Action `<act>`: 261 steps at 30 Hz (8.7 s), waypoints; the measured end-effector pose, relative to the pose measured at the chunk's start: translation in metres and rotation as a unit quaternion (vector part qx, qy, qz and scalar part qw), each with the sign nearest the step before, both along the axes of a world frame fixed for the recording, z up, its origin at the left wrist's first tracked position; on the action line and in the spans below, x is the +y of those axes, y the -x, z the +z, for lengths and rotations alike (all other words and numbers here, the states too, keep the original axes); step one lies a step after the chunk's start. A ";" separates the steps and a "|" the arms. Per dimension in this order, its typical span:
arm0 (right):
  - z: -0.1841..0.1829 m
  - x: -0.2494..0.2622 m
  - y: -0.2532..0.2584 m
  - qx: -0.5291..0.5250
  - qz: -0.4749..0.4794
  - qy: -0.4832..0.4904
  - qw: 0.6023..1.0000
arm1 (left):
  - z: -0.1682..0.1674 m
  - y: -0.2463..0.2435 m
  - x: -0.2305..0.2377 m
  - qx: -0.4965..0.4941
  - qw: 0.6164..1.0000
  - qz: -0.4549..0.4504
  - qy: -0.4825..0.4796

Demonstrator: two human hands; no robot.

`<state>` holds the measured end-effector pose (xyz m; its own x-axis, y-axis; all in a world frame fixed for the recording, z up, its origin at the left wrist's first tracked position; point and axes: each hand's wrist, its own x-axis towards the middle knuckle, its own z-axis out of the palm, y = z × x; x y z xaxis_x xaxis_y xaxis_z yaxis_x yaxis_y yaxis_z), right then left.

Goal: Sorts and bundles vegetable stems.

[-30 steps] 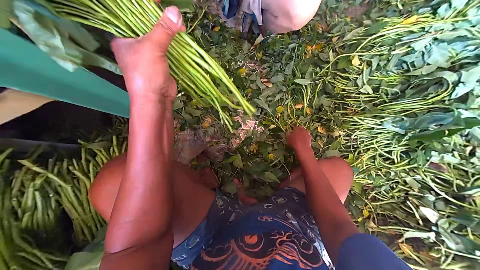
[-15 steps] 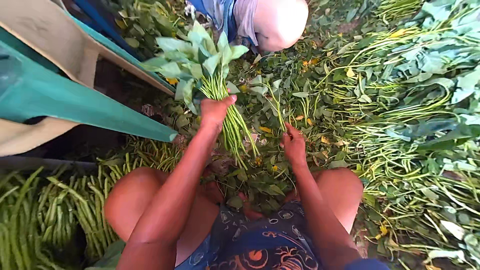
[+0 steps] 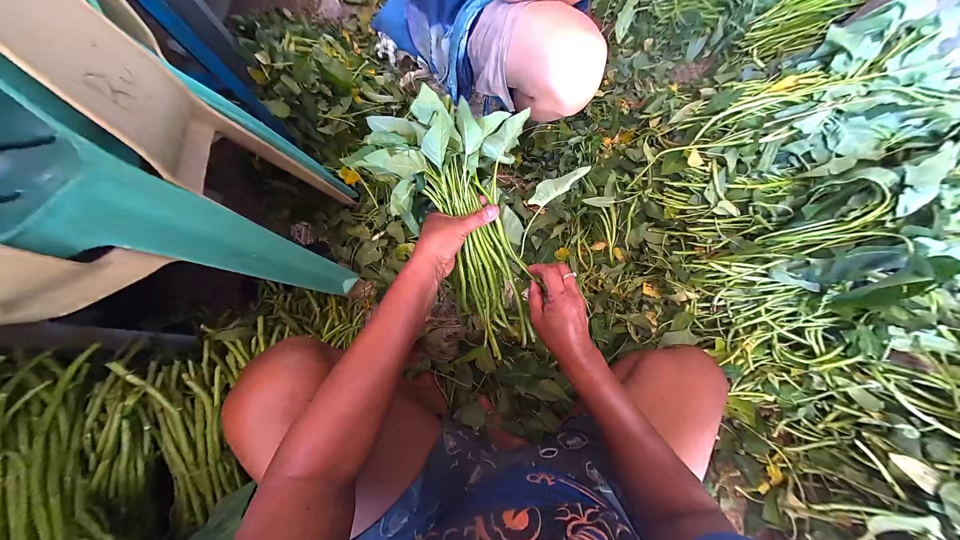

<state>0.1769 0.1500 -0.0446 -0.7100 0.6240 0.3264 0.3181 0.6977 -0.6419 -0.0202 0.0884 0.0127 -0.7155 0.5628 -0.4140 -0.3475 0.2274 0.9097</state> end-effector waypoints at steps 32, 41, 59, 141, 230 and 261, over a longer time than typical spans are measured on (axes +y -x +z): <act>0.055 0.041 0.022 -0.127 0.214 0.336 0.909 | 0.017 -0.003 0.012 0.002 0.998 -0.033 -0.049; 0.008 0.071 -0.079 -0.357 0.127 0.306 0.874 | 0.027 0.047 -0.008 0.037 0.988 0.112 -0.102; 0.030 0.069 -0.027 -0.146 0.286 0.258 0.911 | 0.012 0.032 -0.008 -0.008 0.983 0.053 -0.176; -0.151 0.140 0.039 -0.375 -0.208 0.312 0.848 | 0.042 0.014 -0.042 -0.008 0.956 -0.031 -0.292; 0.073 0.073 0.059 0.186 0.137 0.209 0.950 | 0.014 -0.022 0.011 -0.016 0.970 -0.197 -0.144; 0.112 0.081 0.039 -0.336 0.051 -0.131 0.931 | 0.016 -0.067 0.015 -0.247 0.913 0.068 -0.318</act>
